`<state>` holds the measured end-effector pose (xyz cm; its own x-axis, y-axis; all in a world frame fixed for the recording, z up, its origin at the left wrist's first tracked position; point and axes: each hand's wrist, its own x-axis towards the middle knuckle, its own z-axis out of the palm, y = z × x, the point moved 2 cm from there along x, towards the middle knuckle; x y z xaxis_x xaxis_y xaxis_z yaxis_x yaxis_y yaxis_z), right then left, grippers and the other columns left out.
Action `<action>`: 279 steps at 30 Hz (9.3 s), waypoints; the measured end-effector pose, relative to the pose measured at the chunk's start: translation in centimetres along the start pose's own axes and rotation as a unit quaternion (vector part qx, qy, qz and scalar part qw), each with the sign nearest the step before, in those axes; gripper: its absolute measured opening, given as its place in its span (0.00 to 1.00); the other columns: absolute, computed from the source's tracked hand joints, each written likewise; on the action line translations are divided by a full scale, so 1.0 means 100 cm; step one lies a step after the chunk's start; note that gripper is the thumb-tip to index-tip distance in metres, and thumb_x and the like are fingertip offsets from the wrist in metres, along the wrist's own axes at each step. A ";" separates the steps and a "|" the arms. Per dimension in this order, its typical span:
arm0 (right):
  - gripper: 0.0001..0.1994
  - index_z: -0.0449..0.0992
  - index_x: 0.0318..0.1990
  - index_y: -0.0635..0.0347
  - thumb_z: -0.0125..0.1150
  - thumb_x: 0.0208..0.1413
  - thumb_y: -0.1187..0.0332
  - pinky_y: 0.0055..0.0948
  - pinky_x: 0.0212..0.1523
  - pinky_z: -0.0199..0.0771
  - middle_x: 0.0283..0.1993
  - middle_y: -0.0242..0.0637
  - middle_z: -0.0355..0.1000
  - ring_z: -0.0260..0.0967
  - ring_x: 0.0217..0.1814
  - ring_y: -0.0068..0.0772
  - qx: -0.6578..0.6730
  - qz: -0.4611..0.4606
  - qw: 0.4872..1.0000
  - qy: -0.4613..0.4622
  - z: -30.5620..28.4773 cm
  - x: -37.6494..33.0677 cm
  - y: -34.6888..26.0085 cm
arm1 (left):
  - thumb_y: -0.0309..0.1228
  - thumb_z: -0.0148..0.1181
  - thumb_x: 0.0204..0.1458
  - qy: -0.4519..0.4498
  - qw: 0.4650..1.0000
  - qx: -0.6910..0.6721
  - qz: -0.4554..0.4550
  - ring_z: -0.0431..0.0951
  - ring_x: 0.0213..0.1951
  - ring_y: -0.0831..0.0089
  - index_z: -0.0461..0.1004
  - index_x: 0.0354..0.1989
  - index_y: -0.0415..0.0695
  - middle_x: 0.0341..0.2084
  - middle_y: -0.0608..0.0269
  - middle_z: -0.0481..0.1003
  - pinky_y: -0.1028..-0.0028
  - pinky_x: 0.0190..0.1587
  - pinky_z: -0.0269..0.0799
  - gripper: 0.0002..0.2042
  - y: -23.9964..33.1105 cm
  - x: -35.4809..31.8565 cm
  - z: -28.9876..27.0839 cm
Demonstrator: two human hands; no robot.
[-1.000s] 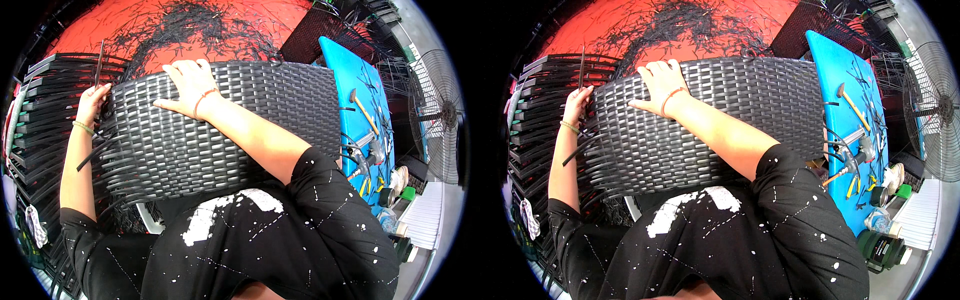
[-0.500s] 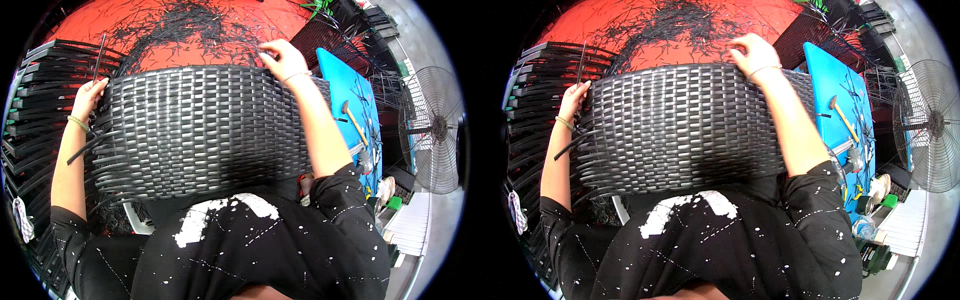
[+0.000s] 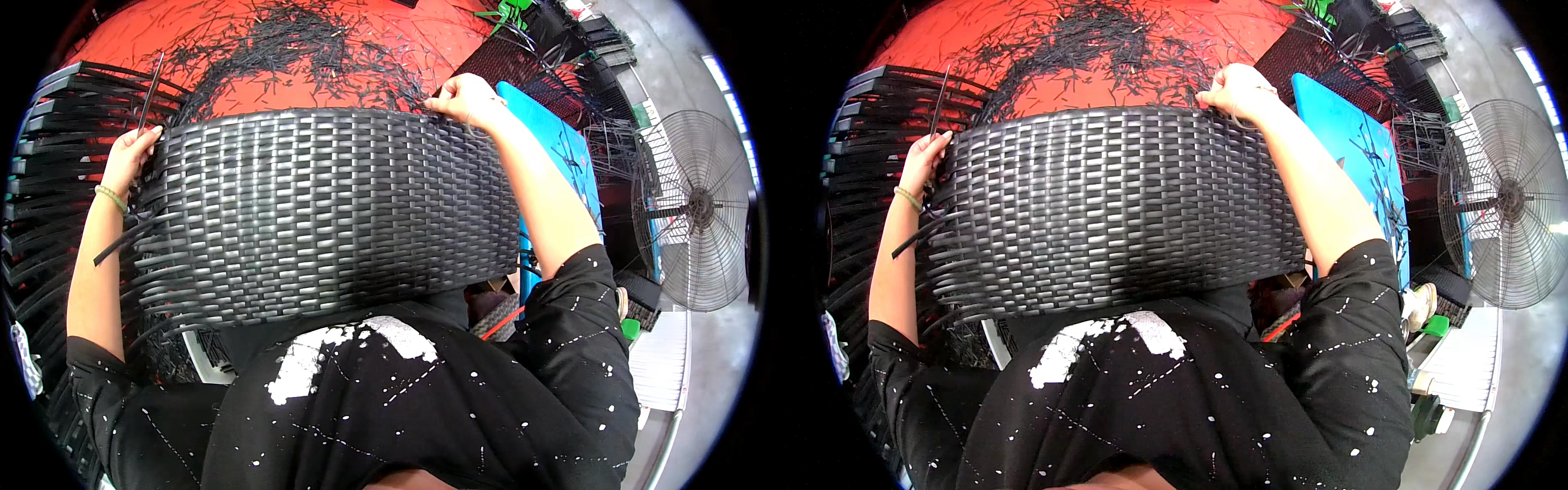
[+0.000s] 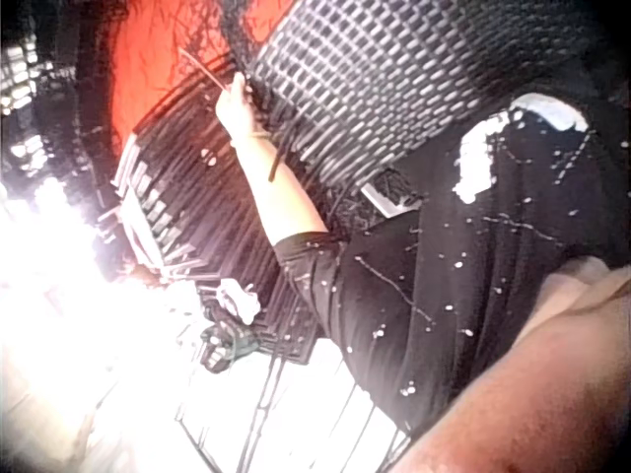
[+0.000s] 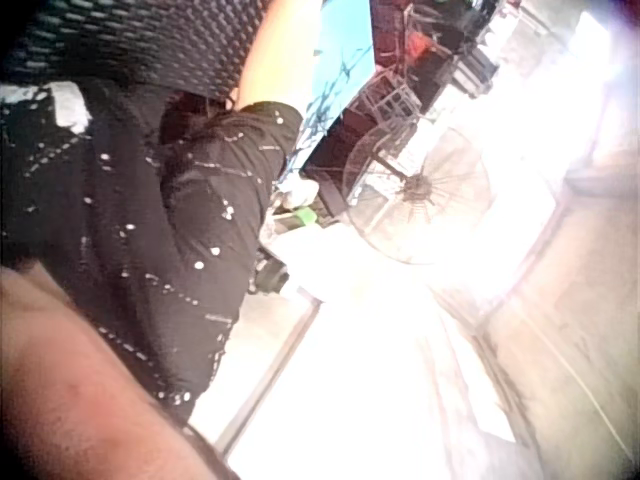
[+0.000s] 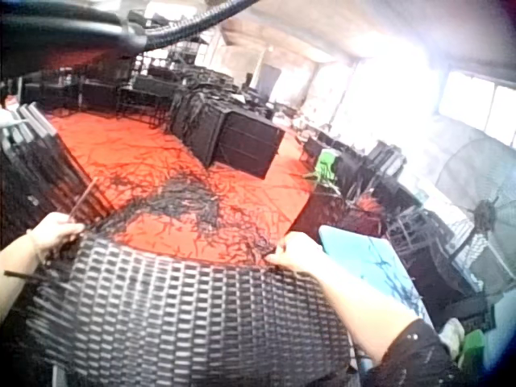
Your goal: The person weaves black wicker strips into a rectangular wicker object using a metal tool to tuck and secure the strips. They repeatedly insert, pull, and trim the strips along the edges of the object while sitting on the floor.
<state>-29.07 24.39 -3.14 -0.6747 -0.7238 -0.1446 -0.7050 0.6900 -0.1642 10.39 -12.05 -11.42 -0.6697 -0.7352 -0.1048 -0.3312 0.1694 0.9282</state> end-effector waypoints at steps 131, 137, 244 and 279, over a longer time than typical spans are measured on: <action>0.15 0.75 0.46 0.58 0.53 0.60 0.57 0.18 0.40 0.67 0.41 0.27 0.75 0.71 0.42 0.19 0.461 0.148 0.849 0.211 0.131 -0.281 0.263 | 0.32 0.54 0.58 0.147 0.987 0.060 0.041 0.59 0.23 0.92 0.74 0.30 0.42 0.22 0.79 0.67 0.87 0.26 0.53 0.08 -0.040 -0.225 0.091; 0.16 0.76 0.45 0.61 0.61 0.54 0.60 0.24 0.45 0.70 0.39 0.35 0.75 0.72 0.41 0.24 0.353 0.078 0.887 0.286 0.102 -0.257 0.229 | 0.43 0.51 0.59 0.239 0.971 0.008 0.002 0.56 0.15 0.91 0.74 0.29 0.46 0.15 0.80 0.63 0.86 0.17 0.46 0.14 0.009 -0.213 0.071; 0.19 0.72 0.26 0.60 0.65 0.49 0.51 0.27 0.33 0.68 0.23 0.27 0.66 0.64 0.26 0.25 0.494 0.152 0.746 -0.421 0.292 -0.141 0.146 | 0.37 0.49 0.54 -0.028 0.867 0.466 0.173 0.68 0.56 0.67 0.72 0.48 0.54 0.52 0.65 0.70 0.59 0.58 0.60 0.14 -0.126 -0.063 0.280; 0.22 0.75 0.23 0.61 0.53 0.57 0.50 0.25 0.25 0.66 0.18 0.32 0.69 0.65 0.21 0.23 0.302 -0.008 0.871 -0.387 0.247 -0.124 0.157 | 0.31 0.50 0.50 0.002 0.880 0.424 0.215 0.73 0.50 0.62 0.74 0.46 0.44 0.48 0.60 0.74 0.69 0.55 0.66 0.15 -0.106 -0.075 0.284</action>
<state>-26.36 43.98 -27.98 -0.1524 -0.6832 -0.7142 -0.3119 0.7190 -0.6212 0.02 10.34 -30.63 -0.8524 -0.4858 0.1935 -0.4263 0.8599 0.2808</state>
